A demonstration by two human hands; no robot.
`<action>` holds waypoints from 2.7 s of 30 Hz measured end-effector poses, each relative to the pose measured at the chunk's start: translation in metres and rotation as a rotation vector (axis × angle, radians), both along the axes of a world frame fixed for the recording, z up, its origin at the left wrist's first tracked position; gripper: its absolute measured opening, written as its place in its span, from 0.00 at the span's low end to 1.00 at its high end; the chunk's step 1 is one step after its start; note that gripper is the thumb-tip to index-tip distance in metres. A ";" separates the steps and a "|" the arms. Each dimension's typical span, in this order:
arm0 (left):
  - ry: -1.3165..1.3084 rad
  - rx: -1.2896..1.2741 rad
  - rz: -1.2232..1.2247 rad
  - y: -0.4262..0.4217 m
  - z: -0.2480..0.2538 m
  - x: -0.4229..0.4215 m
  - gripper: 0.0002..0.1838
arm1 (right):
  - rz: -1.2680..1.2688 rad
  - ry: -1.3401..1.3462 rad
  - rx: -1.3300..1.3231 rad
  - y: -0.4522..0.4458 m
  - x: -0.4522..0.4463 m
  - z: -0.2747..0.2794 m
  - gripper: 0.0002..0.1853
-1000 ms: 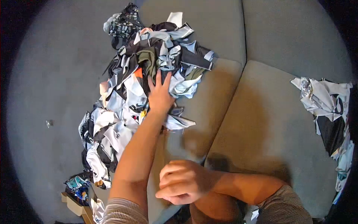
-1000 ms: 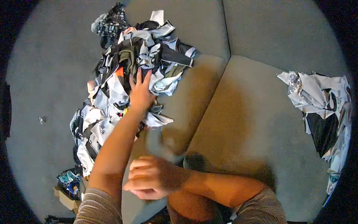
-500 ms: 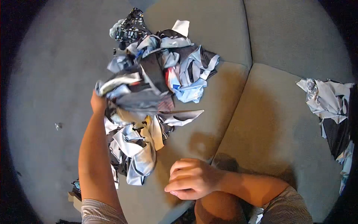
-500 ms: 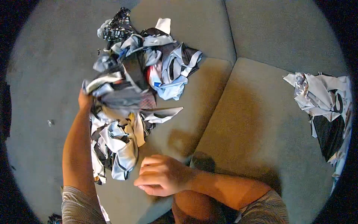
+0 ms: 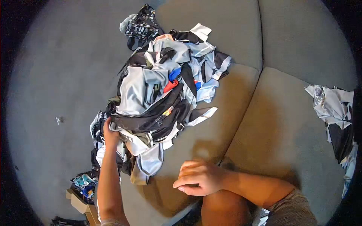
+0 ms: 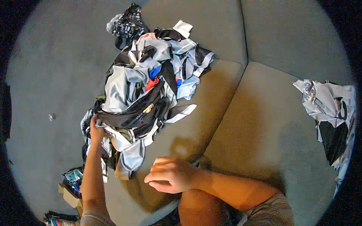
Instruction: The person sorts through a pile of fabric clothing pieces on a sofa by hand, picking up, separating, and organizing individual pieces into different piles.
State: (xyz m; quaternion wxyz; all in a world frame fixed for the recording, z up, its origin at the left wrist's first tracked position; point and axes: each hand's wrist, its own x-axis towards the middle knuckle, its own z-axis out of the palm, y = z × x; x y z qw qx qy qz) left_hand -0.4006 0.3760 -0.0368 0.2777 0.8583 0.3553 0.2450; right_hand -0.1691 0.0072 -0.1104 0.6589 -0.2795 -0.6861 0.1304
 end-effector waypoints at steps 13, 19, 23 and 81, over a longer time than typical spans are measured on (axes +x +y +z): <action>0.247 0.562 0.406 -0.180 -0.111 0.021 0.37 | -0.020 -0.098 -0.156 0.003 -0.005 -0.002 0.09; 0.193 0.478 0.294 -0.170 -0.115 0.014 0.34 | -0.042 -0.128 -0.162 0.002 -0.008 -0.006 0.09; 0.138 0.344 0.294 -0.165 -0.124 0.007 0.36 | -0.030 -0.225 -0.196 0.001 -0.006 -0.006 0.09; 0.407 0.924 -0.349 -0.070 -0.060 0.142 0.19 | -0.021 -0.083 -0.133 -0.005 -0.003 -0.023 0.11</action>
